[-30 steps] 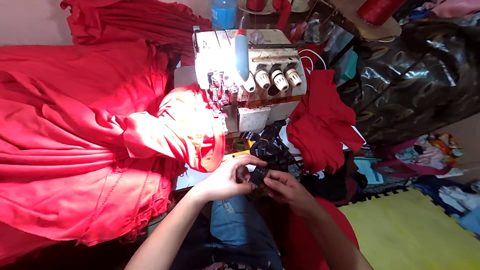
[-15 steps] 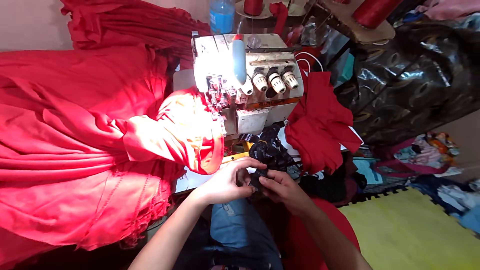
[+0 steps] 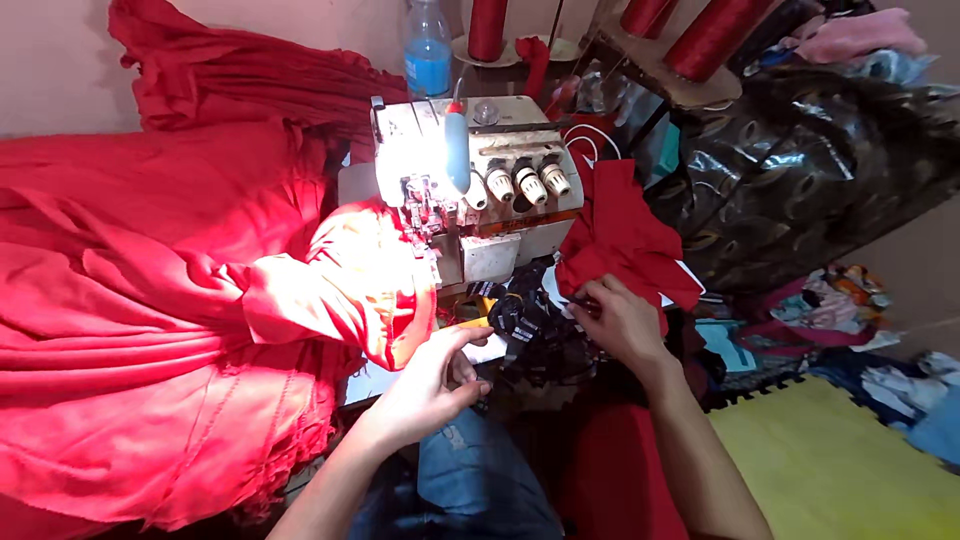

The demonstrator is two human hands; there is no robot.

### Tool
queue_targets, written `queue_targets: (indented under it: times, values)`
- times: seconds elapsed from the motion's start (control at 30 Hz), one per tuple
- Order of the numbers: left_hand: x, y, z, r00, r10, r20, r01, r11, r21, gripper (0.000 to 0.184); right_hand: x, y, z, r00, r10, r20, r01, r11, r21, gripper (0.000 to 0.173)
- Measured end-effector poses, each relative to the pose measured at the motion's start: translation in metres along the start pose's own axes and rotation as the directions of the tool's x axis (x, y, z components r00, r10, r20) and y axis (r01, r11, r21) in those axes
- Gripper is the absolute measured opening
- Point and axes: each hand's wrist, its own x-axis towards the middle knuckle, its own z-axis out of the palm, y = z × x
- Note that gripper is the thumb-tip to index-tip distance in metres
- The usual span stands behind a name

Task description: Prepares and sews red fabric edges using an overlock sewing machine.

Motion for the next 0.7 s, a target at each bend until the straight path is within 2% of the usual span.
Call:
queue_targets:
  times: [0.07, 0.1, 0.2, 0.3, 0.47, 0.57, 0.63, 0.7]
  values:
    - [-0.005, 0.006, 0.003, 0.995, 0.056, -0.082, -0.062, 0.996, -0.069, 0.056, 0.010, -0.002, -0.001, 0.996, -0.013, 0.084, 0.014, 1.000, -0.006, 0.025]
    - [-0.007, 0.010, 0.004, 0.989, 0.077, -0.126, -0.092, 0.990, -0.111, 0.056, 0.013, -0.003, 0.002, 0.996, -0.047, 0.070, 0.046, 0.999, 0.012, 0.025]
    - [-0.013, 0.020, 0.004, 0.968, 0.116, -0.224, -0.164, 0.964, -0.211, 0.055, 0.016, -0.004, 0.015, 0.996, -0.079, -0.037, 0.082, 0.992, 0.092, 0.025]
    - [-0.018, 0.025, -0.001, 0.956, 0.133, -0.262, -0.198, 0.950, -0.240, 0.055, 0.018, -0.003, 0.033, 0.982, -0.114, -0.148, 0.138, 0.977, 0.162, 0.026]
    - [-0.020, 0.032, -0.003, 0.941, 0.081, -0.330, -0.181, 0.941, -0.286, 0.059, 0.026, -0.007, 0.062, 0.883, -0.207, -0.421, 0.281, 0.952, 0.119, 0.027]
    - [-0.023, 0.031, -0.001, 0.919, 0.108, -0.379, -0.227, 0.932, -0.283, 0.066, 0.021, -0.022, 0.053, 0.829, -0.218, -0.514, 0.319, 0.941, 0.116, 0.029]
    - [-0.024, 0.029, 0.000, 0.911, 0.153, -0.382, -0.255, 0.939, -0.231, 0.068, 0.006, -0.050, 0.035, 0.850, -0.257, -0.459, 0.431, 0.841, 0.327, 0.035]
    - [-0.027, 0.028, 0.001, 0.910, 0.195, -0.366, -0.269, 0.949, -0.163, 0.067, -0.008, -0.078, 0.026, 0.867, -0.380, -0.321, 0.497, 0.644, 0.582, 0.040]
